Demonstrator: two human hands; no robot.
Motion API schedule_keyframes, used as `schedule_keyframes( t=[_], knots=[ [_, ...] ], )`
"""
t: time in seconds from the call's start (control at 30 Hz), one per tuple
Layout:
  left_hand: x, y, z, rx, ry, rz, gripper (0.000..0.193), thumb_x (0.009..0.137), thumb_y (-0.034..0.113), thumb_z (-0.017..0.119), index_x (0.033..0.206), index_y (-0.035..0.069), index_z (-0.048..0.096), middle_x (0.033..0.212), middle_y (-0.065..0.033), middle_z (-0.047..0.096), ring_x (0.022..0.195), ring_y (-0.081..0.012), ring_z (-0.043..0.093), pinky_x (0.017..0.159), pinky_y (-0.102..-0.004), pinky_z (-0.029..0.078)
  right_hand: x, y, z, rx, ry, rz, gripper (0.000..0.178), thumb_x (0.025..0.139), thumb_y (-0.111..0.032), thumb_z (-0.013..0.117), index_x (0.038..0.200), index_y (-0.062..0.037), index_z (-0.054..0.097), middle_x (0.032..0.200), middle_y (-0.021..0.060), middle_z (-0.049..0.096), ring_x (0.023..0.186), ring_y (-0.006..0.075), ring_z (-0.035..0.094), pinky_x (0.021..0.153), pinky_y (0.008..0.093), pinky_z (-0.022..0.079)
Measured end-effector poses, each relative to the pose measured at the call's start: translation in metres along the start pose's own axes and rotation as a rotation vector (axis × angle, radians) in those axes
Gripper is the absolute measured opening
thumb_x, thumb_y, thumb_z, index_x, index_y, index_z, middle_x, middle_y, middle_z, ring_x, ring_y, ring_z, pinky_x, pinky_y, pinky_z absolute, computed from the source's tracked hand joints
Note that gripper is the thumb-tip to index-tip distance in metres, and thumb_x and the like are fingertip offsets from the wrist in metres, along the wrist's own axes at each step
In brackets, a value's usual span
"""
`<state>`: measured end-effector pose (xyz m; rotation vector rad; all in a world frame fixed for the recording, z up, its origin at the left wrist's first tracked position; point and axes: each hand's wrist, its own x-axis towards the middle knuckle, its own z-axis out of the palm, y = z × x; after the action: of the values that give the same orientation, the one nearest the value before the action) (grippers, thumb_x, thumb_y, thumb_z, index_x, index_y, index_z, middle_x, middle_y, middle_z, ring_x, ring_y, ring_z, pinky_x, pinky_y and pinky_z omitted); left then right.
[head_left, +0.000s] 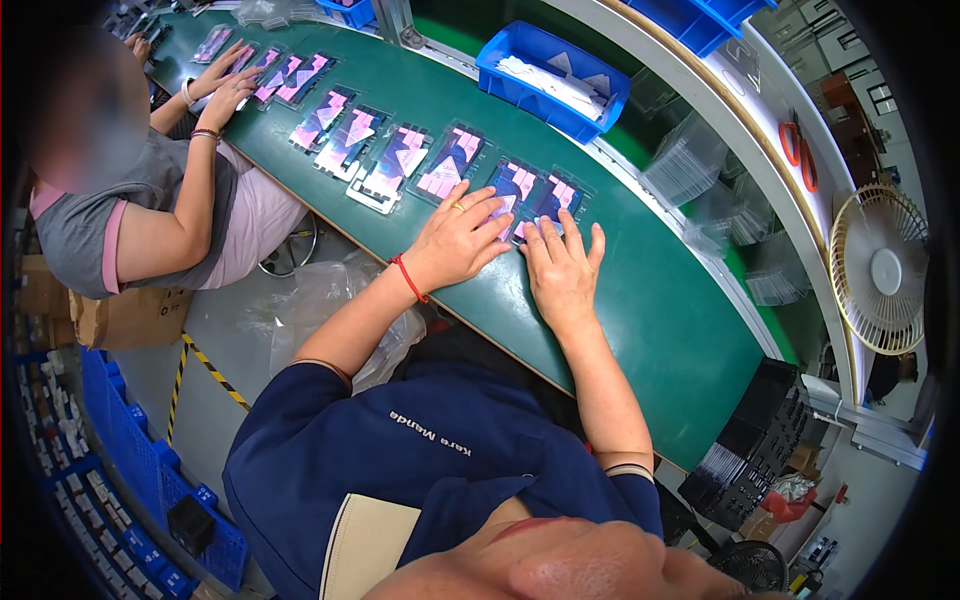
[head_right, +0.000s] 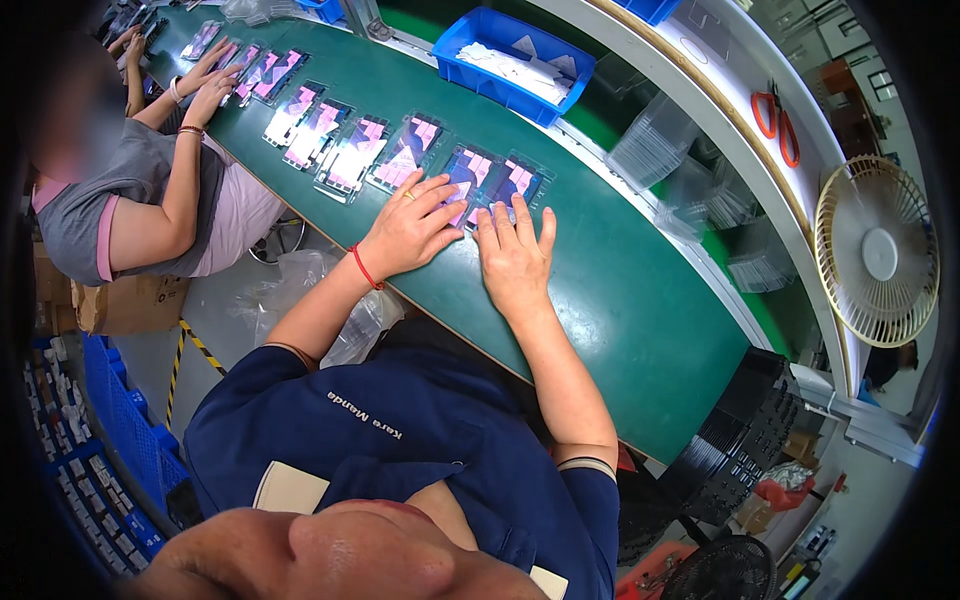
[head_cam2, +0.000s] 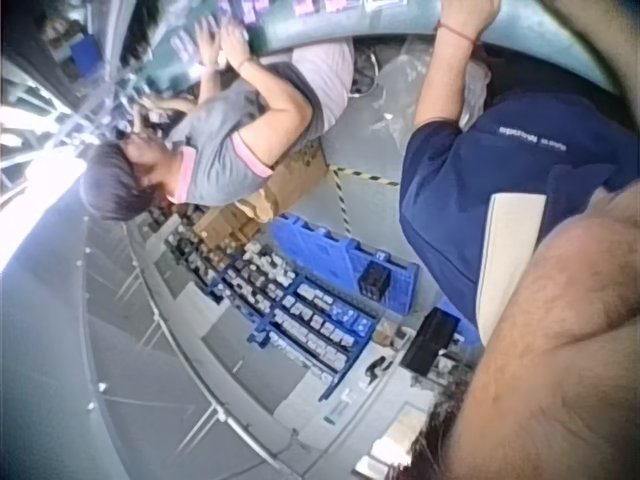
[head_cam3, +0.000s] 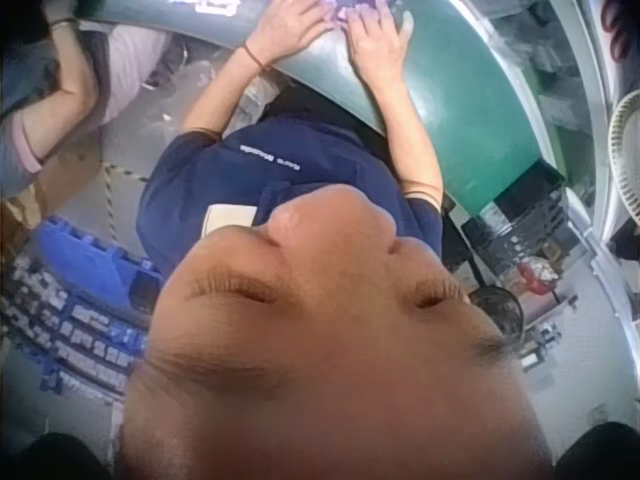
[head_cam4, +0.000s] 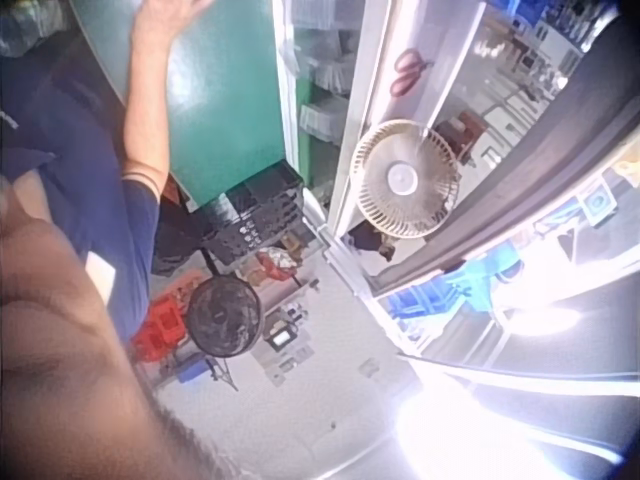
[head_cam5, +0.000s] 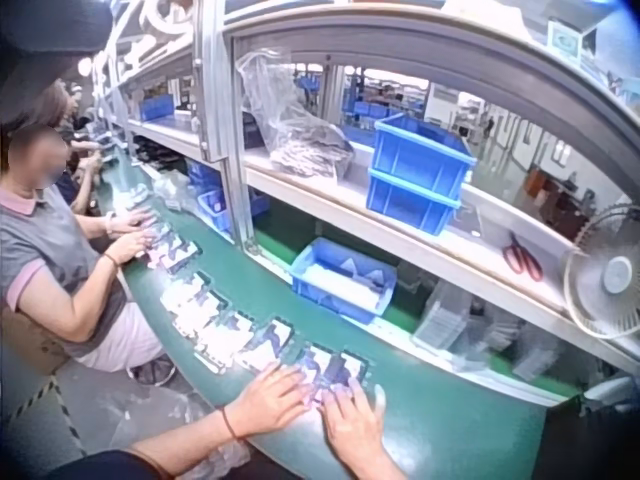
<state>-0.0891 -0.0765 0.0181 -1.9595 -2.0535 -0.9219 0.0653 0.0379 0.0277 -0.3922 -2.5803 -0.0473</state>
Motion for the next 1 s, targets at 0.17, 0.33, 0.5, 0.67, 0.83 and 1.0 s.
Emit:
schedule_keyframes(
  t=[0.17,0.33,0.5,0.67,0.83,1.0],
  knots=[
    [0.0,0.001,-0.003,0.016,-0.014,0.005,0.037,0.079,0.031,0.069,0.105,0.006,0.064,0.114,-0.0117,0.059,0.114,-0.028,0.053,0.102,-0.0491,0.035,0.0,0.001,-0.001,-0.047,0.018,-0.013,0.027,0.078,-0.022,0.067,0.102,-0.0096,0.067,0.102,0.0081,0.066,0.11,0.0267,0.056,0.1,0.0539,0.03],
    [-0.001,-0.001,0.001,0.048,0.009,0.006,0.037,0.08,0.035,0.068,0.104,0.006,0.065,0.112,-0.0115,0.061,0.113,-0.0273,0.054,0.101,-0.0488,0.035,-0.002,0.001,-0.004,-0.067,0.004,-0.004,0.024,0.079,-0.02,0.067,0.1,-0.0102,0.067,0.1,0.0069,0.066,0.108,0.0256,0.057,0.1,0.0533,0.03],
    [0.001,0.0,0.003,0.09,0.06,-0.002,0.035,0.08,0.034,0.068,0.1,0.006,0.067,0.108,-0.011,0.063,0.11,-0.0265,0.056,0.1,-0.0483,0.036,-0.001,0.003,-0.001,-0.098,0.083,-0.036,0.022,0.081,-0.017,0.059,0.099,-0.005,0.065,0.095,0.0092,0.066,0.102,0.0258,0.059,0.1,0.0506,0.032],
    [-0.001,-0.004,0.008,0.102,0.095,0.002,0.034,0.08,0.035,0.068,0.097,0.006,0.068,0.105,-0.0107,0.064,0.108,-0.026,0.058,0.099,-0.0473,0.037,0.003,0.005,-0.008,-0.122,0.151,-0.015,0.024,0.081,-0.011,0.057,0.103,-0.0069,0.066,0.097,0.0061,0.066,0.099,0.0224,0.061,0.099,0.0493,0.033],
    [-0.001,-0.004,0.008,0.131,0.128,0.009,0.034,0.079,0.036,0.068,0.095,0.005,0.068,0.103,-0.0107,0.065,0.107,-0.0262,0.058,0.097,-0.047,0.039,-0.004,-0.002,-0.009,-0.16,0.124,-0.07,0.023,0.081,-0.016,0.056,0.101,-0.0077,0.065,0.096,0.0078,0.064,0.096,0.0231,0.06,0.099,0.0486,0.034],
    [-0.002,-0.002,0.007,0.139,0.105,0.008,0.034,0.08,0.035,0.068,0.096,0.004,0.067,0.105,-0.0115,0.064,0.107,-0.0279,0.057,0.096,-0.0469,0.039,-0.009,0.005,-0.001,-0.101,0.062,-0.037,0.025,0.081,-0.017,0.057,0.103,-0.0078,0.064,0.099,0.0081,0.062,0.097,0.023,0.058,0.099,0.049,0.032]
  ],
)
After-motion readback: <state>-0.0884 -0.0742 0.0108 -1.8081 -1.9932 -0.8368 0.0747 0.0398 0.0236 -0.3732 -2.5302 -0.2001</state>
